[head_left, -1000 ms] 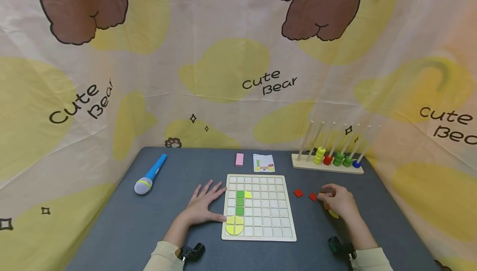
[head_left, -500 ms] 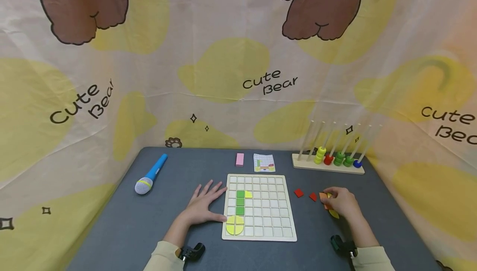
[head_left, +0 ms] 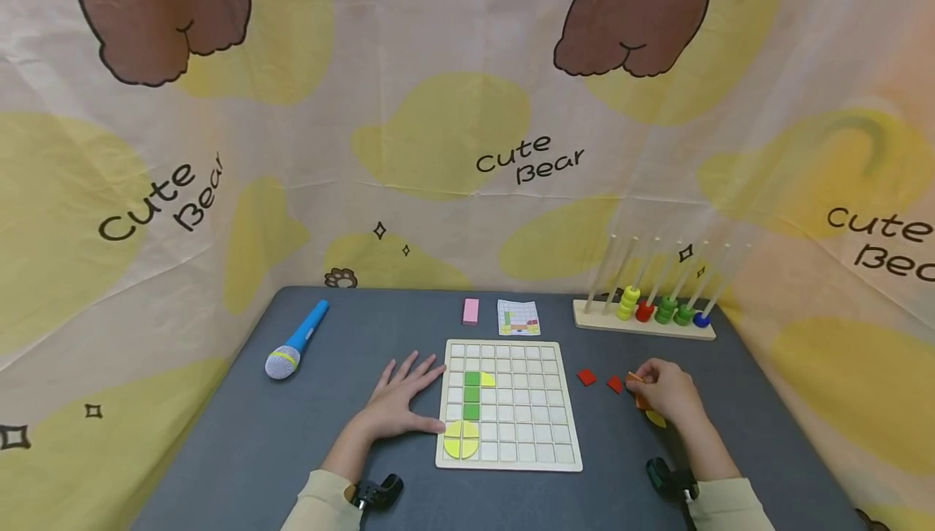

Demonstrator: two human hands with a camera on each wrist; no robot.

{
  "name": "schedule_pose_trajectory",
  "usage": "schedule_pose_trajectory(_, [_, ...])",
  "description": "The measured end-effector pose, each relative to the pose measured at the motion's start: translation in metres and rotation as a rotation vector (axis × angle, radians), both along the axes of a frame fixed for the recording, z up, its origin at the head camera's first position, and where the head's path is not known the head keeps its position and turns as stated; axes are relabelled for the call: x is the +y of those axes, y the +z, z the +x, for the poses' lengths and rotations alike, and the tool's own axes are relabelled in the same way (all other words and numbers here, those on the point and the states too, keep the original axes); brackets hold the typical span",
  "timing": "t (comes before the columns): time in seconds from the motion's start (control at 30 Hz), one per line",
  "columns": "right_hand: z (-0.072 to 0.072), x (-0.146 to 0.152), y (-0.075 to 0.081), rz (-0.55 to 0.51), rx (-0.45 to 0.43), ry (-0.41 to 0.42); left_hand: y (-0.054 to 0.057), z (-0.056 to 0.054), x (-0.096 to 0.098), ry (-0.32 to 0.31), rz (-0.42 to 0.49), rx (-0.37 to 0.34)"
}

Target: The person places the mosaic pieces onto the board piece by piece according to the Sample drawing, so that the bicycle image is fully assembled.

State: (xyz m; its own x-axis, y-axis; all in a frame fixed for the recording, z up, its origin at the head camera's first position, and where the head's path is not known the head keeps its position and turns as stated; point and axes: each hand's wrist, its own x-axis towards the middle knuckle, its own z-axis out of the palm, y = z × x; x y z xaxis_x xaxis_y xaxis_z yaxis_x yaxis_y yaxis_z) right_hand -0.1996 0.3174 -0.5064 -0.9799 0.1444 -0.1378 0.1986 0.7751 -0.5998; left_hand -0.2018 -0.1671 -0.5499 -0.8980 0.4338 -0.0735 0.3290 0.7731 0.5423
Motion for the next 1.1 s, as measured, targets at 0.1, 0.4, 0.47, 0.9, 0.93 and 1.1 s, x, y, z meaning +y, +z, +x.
schedule_pose_trajectory(0.1, [0.001,-0.005,0.003,0.015,0.035,0.002,-0.001,0.0,-0.001,-0.002,-0.001,0.004])
schedule_pose_trajectory(0.4, [0.011,-0.032,0.02,0.017,0.115,0.045,-0.001,0.0,0.0,-0.003,0.001,-0.003])
schedule_pose_trajectory(0.47, [0.012,-0.038,0.022,0.016,0.12,0.067,0.0,0.0,0.0,-0.004,0.003,-0.005])
schedule_pose_trajectory(0.9, [0.014,-0.074,0.024,-0.057,0.128,0.123,0.0,0.001,0.0,0.004,0.015,0.003])
schedule_pose_trajectory(0.93, [0.014,-0.077,0.024,-0.058,0.131,0.126,0.0,0.001,0.0,0.004,0.018,0.003])
schedule_pose_trajectory(1.1, [0.016,-0.09,0.02,-0.074,0.131,0.128,-0.001,0.0,0.0,0.006,0.013,0.004])
